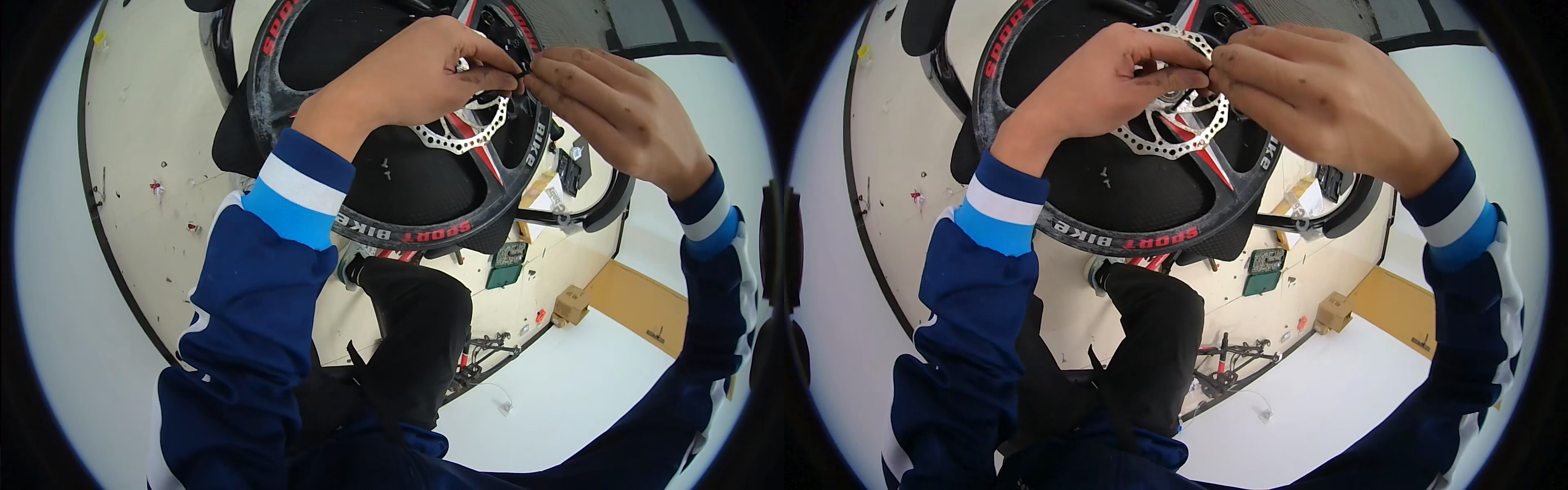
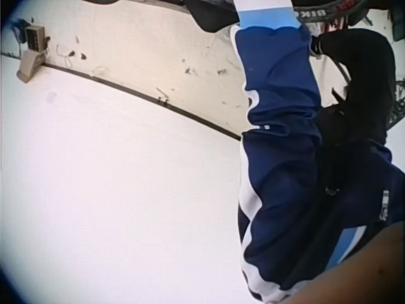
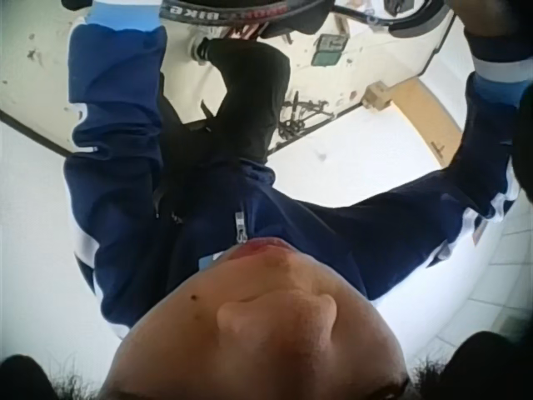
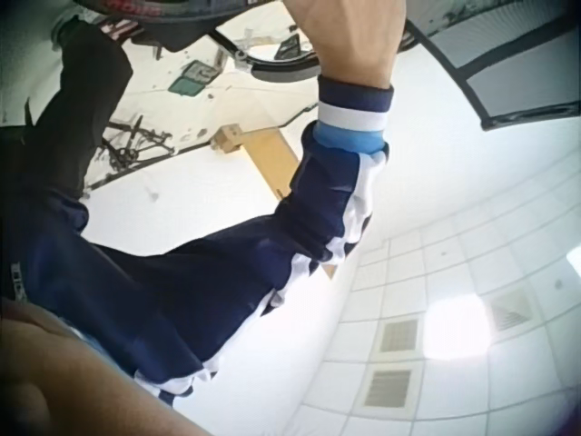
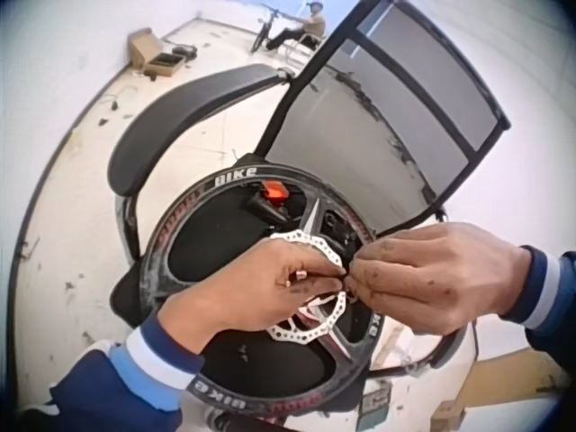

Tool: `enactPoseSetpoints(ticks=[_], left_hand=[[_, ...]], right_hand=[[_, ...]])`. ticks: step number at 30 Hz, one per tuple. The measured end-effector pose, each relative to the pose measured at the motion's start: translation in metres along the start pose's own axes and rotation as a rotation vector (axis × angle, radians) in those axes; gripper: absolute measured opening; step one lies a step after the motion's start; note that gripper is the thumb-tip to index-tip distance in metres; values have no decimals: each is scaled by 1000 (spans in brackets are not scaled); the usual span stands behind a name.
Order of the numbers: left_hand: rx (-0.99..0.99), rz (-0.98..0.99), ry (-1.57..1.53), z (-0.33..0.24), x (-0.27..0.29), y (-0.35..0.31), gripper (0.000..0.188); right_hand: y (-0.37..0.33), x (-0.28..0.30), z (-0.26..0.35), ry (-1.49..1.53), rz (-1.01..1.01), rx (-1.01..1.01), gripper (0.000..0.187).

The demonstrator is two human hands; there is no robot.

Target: The person assembles a bicycle wheel by attaching a disc brake rotor to the hub using an Allen key. They insert and tighten multiple bolts around the rotor, then flip the wheel to continue tightening from the opposite side.

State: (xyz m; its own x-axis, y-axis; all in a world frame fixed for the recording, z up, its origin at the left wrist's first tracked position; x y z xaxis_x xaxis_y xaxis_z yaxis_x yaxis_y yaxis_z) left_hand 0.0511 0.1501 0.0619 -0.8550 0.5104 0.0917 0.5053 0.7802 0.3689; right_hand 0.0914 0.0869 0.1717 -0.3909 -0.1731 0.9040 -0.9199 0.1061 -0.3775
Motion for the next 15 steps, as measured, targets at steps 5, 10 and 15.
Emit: enactPoseSetpoints(ticks=[5,10,15], left_hand=[[13,41,-83,-5,5,0,22],[56,-61,126,0,25,-4,17],[51,-313,467,12,64,-14,21]], right_hand=[[13,15,8,-58,-67,132,28],[15,20,16,-12,-78,175,27],[16,27,28,68,-144,182,26]])
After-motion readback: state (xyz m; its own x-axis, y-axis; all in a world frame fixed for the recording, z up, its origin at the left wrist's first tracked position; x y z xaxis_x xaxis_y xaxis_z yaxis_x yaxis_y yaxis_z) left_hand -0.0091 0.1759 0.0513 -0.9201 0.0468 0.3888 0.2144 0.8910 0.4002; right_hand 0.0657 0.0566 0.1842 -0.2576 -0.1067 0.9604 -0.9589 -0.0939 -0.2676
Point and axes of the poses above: each hand's wrist, its own y-axis towards the middle knuckle, its own x-axis out of the back of the hand, z = x × y, the point moved 10 cm from there along y, towards the middle knuckle, and after that the axes turned 2 degrees about y, right-handed, at the moved point
